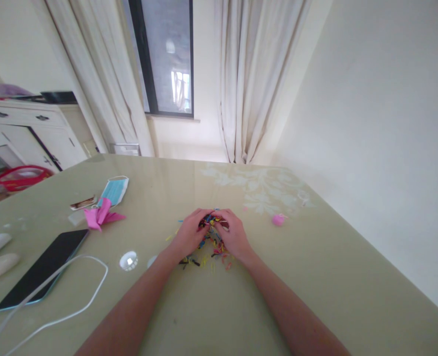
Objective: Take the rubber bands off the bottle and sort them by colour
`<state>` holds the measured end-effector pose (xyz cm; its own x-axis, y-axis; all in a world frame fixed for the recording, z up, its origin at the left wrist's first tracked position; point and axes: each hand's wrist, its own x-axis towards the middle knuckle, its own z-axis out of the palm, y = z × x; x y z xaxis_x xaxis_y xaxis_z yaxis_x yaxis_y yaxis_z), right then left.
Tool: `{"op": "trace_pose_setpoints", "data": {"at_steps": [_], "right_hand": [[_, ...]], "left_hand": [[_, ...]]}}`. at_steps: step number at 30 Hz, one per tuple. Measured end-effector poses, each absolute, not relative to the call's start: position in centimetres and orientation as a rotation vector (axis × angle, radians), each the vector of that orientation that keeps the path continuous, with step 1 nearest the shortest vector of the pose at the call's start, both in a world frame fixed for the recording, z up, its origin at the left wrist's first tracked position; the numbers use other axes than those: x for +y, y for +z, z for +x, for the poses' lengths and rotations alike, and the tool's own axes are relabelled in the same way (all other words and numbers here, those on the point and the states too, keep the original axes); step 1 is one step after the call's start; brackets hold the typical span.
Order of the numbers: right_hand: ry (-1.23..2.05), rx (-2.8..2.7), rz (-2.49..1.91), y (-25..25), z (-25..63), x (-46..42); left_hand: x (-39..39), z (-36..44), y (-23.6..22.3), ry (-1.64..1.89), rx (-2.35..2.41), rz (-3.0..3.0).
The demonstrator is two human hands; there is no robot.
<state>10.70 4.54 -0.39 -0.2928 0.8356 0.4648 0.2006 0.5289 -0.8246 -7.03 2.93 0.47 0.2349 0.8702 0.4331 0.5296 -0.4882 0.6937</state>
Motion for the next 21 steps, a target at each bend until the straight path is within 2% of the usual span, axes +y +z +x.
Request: {"op": "trace_pose_setpoints", "data": {"at_steps": [6,14,18,21], "right_hand": [[0.666,-1.977,-0.935,0.1,11.0,4.2],[0.583,-2.229,-1.080,1.6,12.7,4.0],[0.685,-2.350,-1.112,2.3,15.3,4.2],[0.805,-2.408,-1.170,2.4,16.3,4.4]], "left_hand": [[2.9,-7.9,1.5,1.065,1.325,2.100],[2.1,-11.1,1.6,0.598,1.547,2.174],[1.8,-12.5,1.8,0.456,1.500,2.160],[2.2,-12.3,1.8,0.509,1.399,2.138]]}}
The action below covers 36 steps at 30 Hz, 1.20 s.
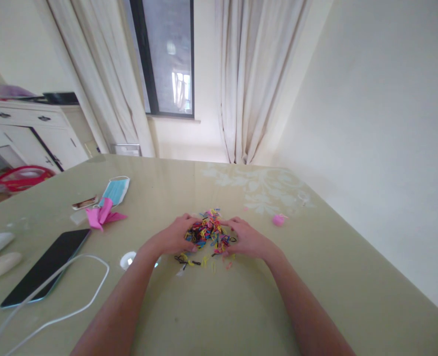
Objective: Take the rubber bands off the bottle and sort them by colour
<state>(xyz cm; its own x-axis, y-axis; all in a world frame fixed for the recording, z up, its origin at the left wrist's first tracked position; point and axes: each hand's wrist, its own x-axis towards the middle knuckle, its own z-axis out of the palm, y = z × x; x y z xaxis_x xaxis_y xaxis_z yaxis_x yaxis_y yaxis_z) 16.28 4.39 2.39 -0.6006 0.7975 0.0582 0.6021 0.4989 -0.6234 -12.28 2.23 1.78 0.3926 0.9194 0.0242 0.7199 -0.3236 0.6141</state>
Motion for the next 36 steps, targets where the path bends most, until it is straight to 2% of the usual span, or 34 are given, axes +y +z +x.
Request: {"op": "trace_pose_setpoints", "data": {"at_steps": [10,18,25,36], "right_hand": [[0.599,-2.247,-1.289,0.1,12.2,4.7],[0.858,-1.898,-0.960,-0.7,10.6,5.0],[0.856,-1.736,-0.923,-0.8,10.8,5.2],[0.826,-1.814,-0.985,-0.6,10.7,4.7]], "left_hand": [[3.0,-8.0,-0.3,0.751,1.376,2.122],[3.5,-7.4,0.0,0.973,1.372,2.121],[2.9,-8.2,2.0,1.122,1.369,1.927],[3.1,-8.5,1.5,1.107,1.350,1.937]]}}
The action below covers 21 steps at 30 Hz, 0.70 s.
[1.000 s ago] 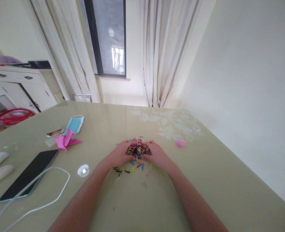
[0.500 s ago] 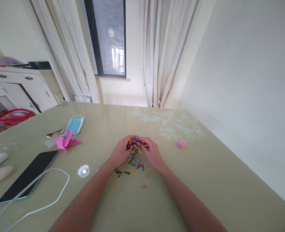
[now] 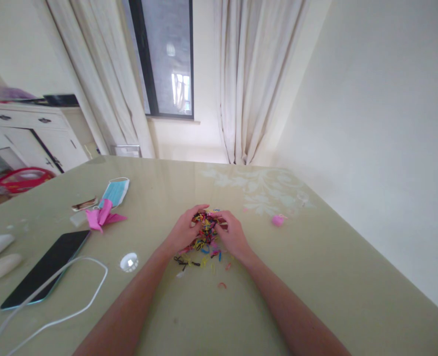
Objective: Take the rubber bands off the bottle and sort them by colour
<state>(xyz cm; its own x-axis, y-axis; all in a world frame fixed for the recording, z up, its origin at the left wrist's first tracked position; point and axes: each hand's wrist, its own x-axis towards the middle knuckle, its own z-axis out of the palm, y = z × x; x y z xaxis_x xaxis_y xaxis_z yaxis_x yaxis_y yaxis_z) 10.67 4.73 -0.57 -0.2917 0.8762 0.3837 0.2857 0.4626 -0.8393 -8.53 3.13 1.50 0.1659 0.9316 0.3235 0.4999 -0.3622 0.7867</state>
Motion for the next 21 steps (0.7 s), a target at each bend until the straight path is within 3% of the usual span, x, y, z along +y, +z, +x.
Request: {"op": "trace_pose_setpoints", "data": {"at_steps": [6,11,17,21], "right_hand": [[0.838,-1.846,-0.978,0.1,11.1,4.8],[0.667,-1.957,-1.140,-0.2,12.2,5.2],[0.543,-2.247,-1.306,-0.6,12.3,4.7],[0.519,-2.280,-1.211,-0.5,11.5,4.4]], "left_hand": [[3.3,-9.0,1.7,1.068,1.316,1.886],[3.5,-9.7,1.4,1.043,1.295,1.862],[3.0,-11.5,1.3,0.663,1.350,2.145],[2.9,-10.5,0.7,0.654,1.342,2.105]]}}
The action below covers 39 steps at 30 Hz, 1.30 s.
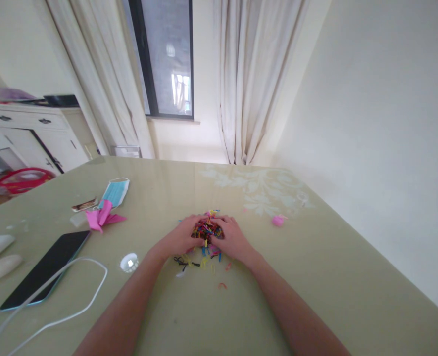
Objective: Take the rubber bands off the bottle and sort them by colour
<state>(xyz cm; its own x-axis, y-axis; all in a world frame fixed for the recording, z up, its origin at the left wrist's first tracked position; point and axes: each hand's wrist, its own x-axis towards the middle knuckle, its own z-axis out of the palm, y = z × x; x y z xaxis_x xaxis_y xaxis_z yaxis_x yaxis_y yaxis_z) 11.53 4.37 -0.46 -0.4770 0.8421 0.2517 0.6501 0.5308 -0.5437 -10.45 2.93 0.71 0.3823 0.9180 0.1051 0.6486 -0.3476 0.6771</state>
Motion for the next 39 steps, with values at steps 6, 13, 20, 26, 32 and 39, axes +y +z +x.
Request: {"op": "trace_pose_setpoints", "data": {"at_steps": [6,13,20,26,32,39], "right_hand": [[0.658,-2.151,-1.186,-0.3,10.6,4.4],[0.917,-1.889,-0.937,-0.1,10.1,4.1],[0.871,-1.761,-0.997,-0.2,10.8,4.8],[0.807,-1.875,-1.014,0.8,11.8,4.7],[0.643,-2.219,-1.141,1.3,13.6,4.5],[0.548,-2.413,-1.244,0.6,13.3,3.9]], "left_hand": [[3.0,-8.1,-0.5,0.812,1.335,2.109],[3.0,-7.2,-0.2,0.946,1.305,2.111],[2.5,-8.1,2.1,1.028,1.278,1.983],[2.8,-9.6,1.6,0.933,1.149,1.922],[2.4,-11.0,1.6,0.587,1.377,2.173],[2.2,-9.3,1.0,0.535,1.349,2.231]]}}
